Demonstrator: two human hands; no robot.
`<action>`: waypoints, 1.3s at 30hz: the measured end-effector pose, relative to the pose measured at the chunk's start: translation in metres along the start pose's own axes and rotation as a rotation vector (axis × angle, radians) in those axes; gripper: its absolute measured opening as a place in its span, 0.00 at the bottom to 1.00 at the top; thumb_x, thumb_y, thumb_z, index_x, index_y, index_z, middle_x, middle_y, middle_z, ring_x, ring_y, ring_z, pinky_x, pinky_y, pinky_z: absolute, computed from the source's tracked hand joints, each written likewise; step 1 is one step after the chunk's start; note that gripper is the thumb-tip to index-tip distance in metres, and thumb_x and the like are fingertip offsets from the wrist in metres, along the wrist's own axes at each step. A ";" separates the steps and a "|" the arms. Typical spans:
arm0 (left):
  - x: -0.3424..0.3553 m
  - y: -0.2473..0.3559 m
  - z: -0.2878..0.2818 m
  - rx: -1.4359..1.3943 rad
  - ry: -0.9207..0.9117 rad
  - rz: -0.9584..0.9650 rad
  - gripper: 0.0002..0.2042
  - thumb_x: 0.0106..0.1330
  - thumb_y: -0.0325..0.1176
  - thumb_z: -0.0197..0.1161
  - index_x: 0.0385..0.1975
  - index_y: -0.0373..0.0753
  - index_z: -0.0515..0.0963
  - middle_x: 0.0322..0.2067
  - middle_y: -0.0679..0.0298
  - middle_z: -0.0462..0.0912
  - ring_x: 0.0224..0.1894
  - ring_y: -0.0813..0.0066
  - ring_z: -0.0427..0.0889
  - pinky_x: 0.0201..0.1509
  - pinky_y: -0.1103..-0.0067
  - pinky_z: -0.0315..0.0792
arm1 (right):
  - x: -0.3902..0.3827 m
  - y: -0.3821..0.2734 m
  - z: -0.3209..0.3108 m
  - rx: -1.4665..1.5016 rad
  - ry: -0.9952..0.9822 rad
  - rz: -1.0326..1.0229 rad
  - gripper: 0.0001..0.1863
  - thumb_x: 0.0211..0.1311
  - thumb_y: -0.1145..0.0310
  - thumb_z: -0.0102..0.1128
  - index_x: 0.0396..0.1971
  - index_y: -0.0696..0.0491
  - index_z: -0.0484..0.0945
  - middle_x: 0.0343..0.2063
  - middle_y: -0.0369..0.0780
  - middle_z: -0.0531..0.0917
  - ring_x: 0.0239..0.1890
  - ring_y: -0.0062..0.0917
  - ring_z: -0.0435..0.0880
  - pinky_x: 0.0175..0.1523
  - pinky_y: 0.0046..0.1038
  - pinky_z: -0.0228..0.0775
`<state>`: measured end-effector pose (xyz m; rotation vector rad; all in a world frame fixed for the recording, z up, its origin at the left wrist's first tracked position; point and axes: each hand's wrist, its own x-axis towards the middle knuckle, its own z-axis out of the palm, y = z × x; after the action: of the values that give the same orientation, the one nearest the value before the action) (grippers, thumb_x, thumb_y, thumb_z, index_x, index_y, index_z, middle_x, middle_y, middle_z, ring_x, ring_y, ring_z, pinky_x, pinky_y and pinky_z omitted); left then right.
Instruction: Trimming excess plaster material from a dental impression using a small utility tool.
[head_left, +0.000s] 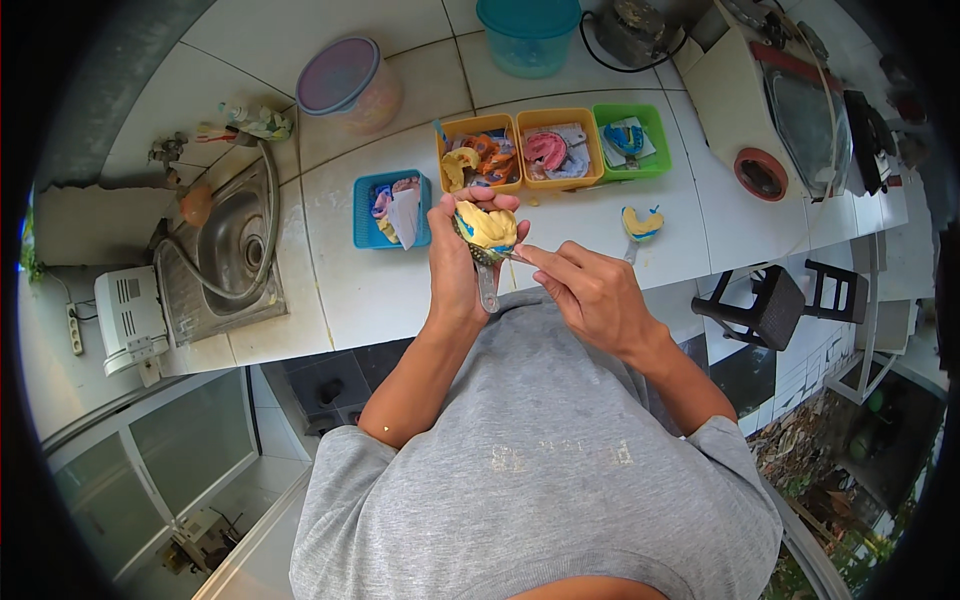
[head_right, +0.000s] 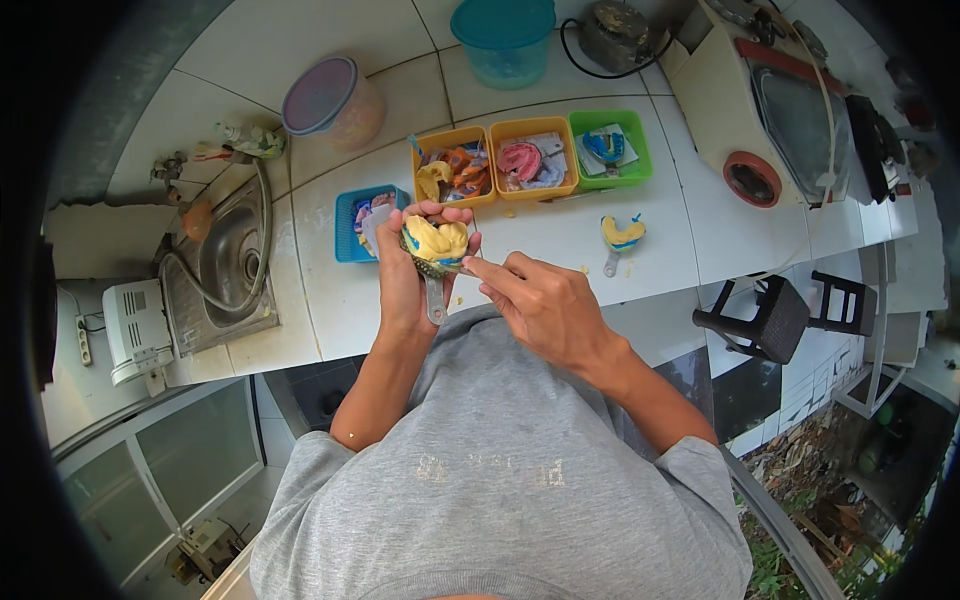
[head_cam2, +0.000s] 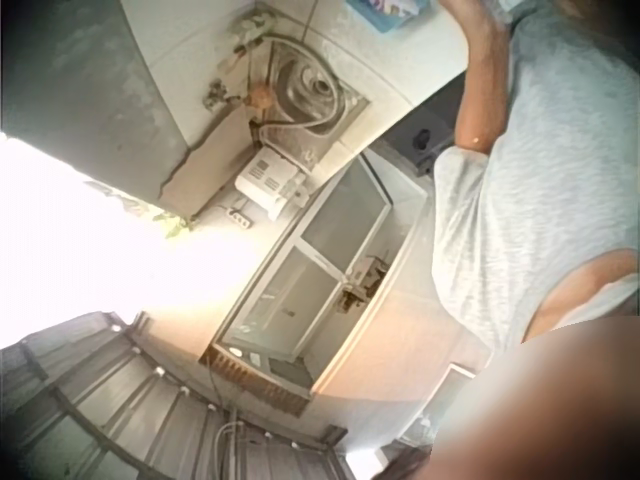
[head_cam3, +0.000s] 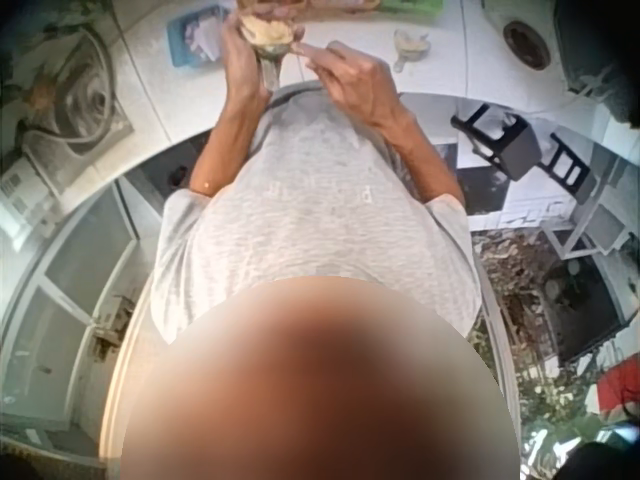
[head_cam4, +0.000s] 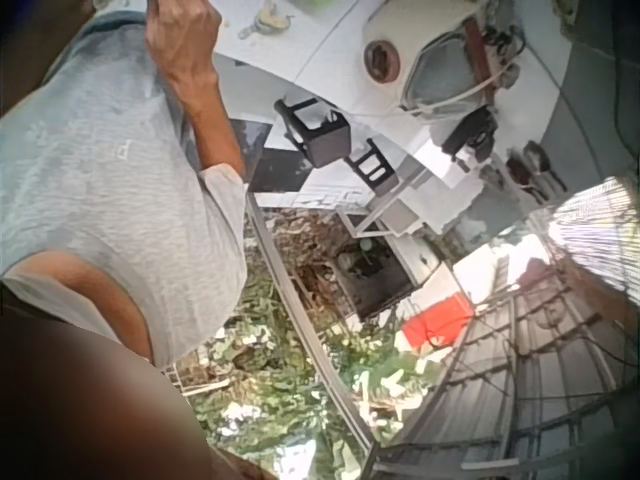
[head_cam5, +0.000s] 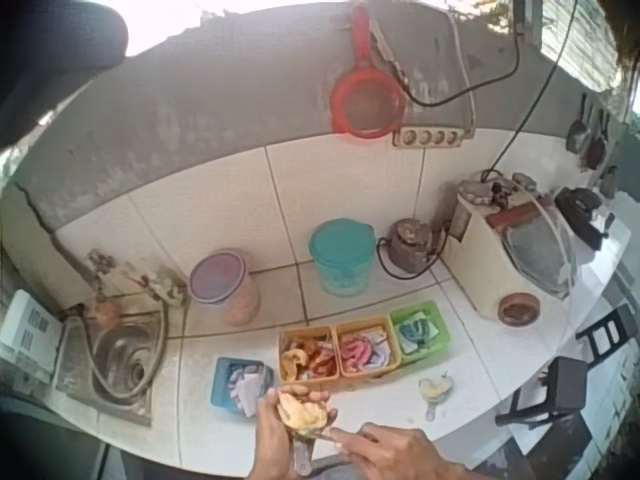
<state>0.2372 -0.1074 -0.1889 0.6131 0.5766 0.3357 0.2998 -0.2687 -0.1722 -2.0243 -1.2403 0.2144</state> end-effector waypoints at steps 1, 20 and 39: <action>-0.001 0.002 0.003 0.002 0.000 0.000 0.19 0.77 0.47 0.36 0.43 0.39 0.70 0.37 0.56 0.80 0.48 0.64 0.80 0.52 0.65 0.79 | 0.000 0.000 -0.001 0.001 0.001 0.001 0.19 0.60 0.71 0.65 0.52 0.45 0.81 0.25 0.35 0.78 0.26 0.25 0.82 0.29 0.29 0.75; -0.016 -0.007 0.005 0.035 0.190 0.023 0.18 0.76 0.45 0.34 0.36 0.39 0.69 0.39 0.54 0.79 0.35 0.65 0.78 0.39 0.71 0.78 | -0.016 -0.016 0.027 0.119 0.052 0.122 0.27 0.58 0.76 0.65 0.59 0.46 0.77 0.24 0.38 0.77 0.23 0.29 0.80 0.28 0.31 0.73; -0.012 -0.015 0.000 0.051 0.133 0.073 0.22 0.75 0.43 0.28 0.43 0.37 0.71 0.50 0.53 0.80 0.49 0.66 0.76 0.45 0.71 0.78 | -0.022 -0.024 0.037 0.236 0.129 0.257 0.25 0.61 0.78 0.63 0.58 0.45 0.78 0.19 0.39 0.72 0.19 0.25 0.67 0.27 0.28 0.65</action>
<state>0.2294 -0.1246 -0.1940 0.6648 0.6934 0.4340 0.2534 -0.2624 -0.1873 -1.9526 -0.8322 0.3314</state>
